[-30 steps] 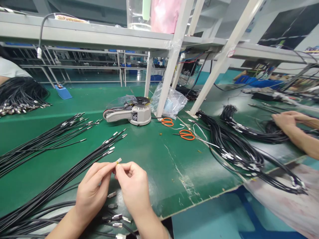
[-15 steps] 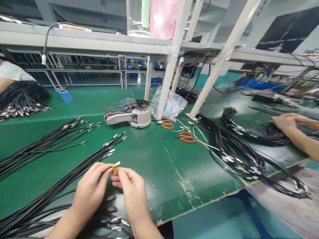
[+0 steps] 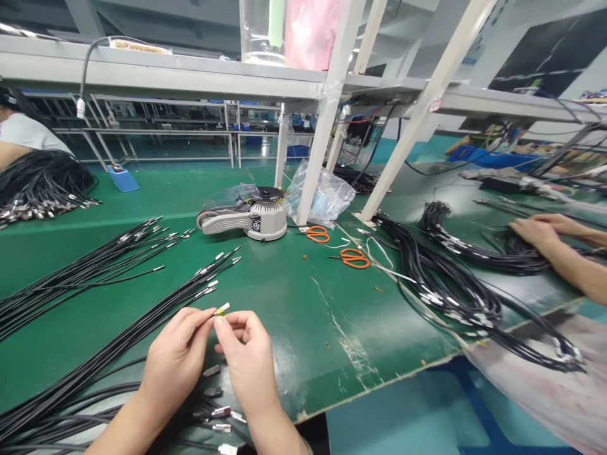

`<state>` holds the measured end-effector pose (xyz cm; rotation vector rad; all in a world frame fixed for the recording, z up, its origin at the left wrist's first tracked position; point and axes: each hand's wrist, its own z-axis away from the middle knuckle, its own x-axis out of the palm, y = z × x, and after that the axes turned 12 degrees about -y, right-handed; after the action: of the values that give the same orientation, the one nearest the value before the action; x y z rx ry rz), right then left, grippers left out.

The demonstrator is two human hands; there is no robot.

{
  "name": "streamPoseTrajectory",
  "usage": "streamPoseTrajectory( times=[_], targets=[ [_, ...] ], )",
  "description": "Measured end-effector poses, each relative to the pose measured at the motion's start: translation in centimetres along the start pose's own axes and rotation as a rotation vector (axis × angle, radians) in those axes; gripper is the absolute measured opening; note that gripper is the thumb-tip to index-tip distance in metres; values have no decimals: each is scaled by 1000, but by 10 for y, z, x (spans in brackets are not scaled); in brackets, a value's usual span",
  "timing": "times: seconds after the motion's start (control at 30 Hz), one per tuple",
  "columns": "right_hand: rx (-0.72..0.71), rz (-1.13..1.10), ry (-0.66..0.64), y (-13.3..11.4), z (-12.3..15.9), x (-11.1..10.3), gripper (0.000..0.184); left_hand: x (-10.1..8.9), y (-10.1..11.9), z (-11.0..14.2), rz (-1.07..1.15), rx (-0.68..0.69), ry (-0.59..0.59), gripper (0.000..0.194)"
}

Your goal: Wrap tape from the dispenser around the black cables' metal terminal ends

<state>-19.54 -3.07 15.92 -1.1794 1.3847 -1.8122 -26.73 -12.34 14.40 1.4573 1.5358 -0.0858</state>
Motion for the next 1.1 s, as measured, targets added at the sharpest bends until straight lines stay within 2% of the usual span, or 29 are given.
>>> streamPoseTrajectory(
  times=[0.2, 0.4, 0.53, 0.73, 1.0, 1.1],
  targets=[
    [-54, 57, 3, 3, 1, 1, 20, -4, 5, 0, 132, -61, -103, 18],
    [-69, 77, 17, 3, 2, 0, 16, -9, 10, -2, 230, -191, -209, 25],
    [-57, 50, 25, 2, 0, 0, 16, -9, 12, -3, 277, -276, -209, 27],
    [-61, 69, 20, 3, -1, 0, 13, -7, 10, -2, 487, -378, -209, 29],
    [-72, 97, 12, 3, 1, 1, 15, -7, 14, -3, 615, -547, -251, 30],
    [-71, 96, 5, 3, -1, 1, 14, -7, 15, -4, 734, -603, -243, 30]
  ],
)
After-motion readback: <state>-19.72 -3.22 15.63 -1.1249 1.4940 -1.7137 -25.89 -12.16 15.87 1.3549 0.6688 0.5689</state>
